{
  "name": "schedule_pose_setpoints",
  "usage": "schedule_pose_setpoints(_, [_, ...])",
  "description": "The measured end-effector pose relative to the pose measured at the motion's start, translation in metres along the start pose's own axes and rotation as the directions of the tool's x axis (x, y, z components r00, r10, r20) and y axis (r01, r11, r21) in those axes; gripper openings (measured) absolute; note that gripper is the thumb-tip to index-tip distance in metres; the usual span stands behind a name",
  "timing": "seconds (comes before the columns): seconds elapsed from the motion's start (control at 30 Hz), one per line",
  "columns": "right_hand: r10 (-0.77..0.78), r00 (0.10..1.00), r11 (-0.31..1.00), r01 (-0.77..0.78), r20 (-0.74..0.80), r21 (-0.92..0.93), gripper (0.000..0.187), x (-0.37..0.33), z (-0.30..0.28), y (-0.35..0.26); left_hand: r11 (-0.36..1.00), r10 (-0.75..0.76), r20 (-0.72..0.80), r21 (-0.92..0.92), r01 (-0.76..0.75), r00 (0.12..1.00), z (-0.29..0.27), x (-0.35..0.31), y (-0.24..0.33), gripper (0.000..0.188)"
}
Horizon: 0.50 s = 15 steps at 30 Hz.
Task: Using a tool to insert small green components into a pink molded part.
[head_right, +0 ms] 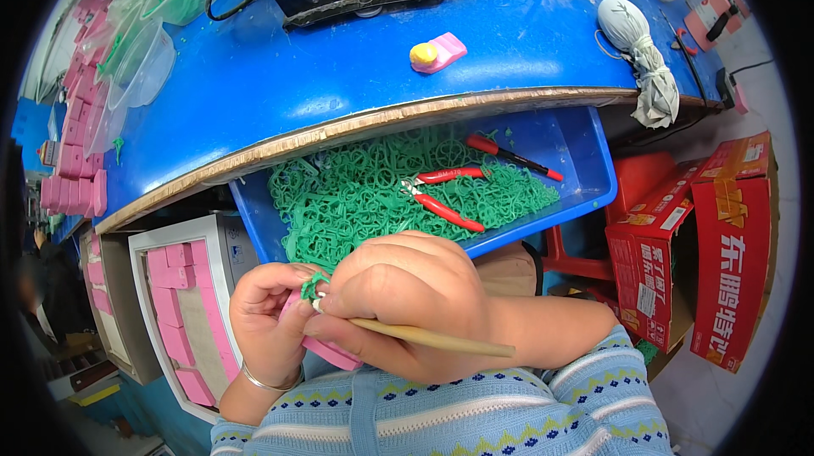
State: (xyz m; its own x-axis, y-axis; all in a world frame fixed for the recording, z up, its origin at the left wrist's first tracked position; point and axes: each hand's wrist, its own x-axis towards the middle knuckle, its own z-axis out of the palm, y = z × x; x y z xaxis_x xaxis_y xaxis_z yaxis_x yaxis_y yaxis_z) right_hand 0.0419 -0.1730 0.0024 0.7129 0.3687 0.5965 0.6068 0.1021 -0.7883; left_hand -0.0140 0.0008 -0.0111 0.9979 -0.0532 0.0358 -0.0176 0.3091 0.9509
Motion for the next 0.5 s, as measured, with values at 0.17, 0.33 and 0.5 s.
schedule_pose_setpoints(0.17, [0.001,1.000,1.000,-0.001,0.003,0.000,0.022,0.0002,-0.0003,0.0000,1.000,0.007,0.004,-0.009,-0.007,1.000,-0.0008,-0.0003,-0.0008,0.022])
schedule_pose_setpoints(0.33, [-0.009,1.000,1.000,0.009,-0.003,-0.004,0.022,-0.0004,0.0000,0.0003,1.000,0.004,0.007,-0.008,-0.004,1.000,-0.0006,-0.0007,-0.0007,0.022])
schedule_pose_setpoints(0.5, [-0.009,1.000,1.000,0.009,0.006,-0.002,0.021,-0.0002,-0.0009,0.0002,1.000,0.010,0.004,-0.009,-0.010,1.000,-0.0007,-0.0008,-0.0015,0.023])
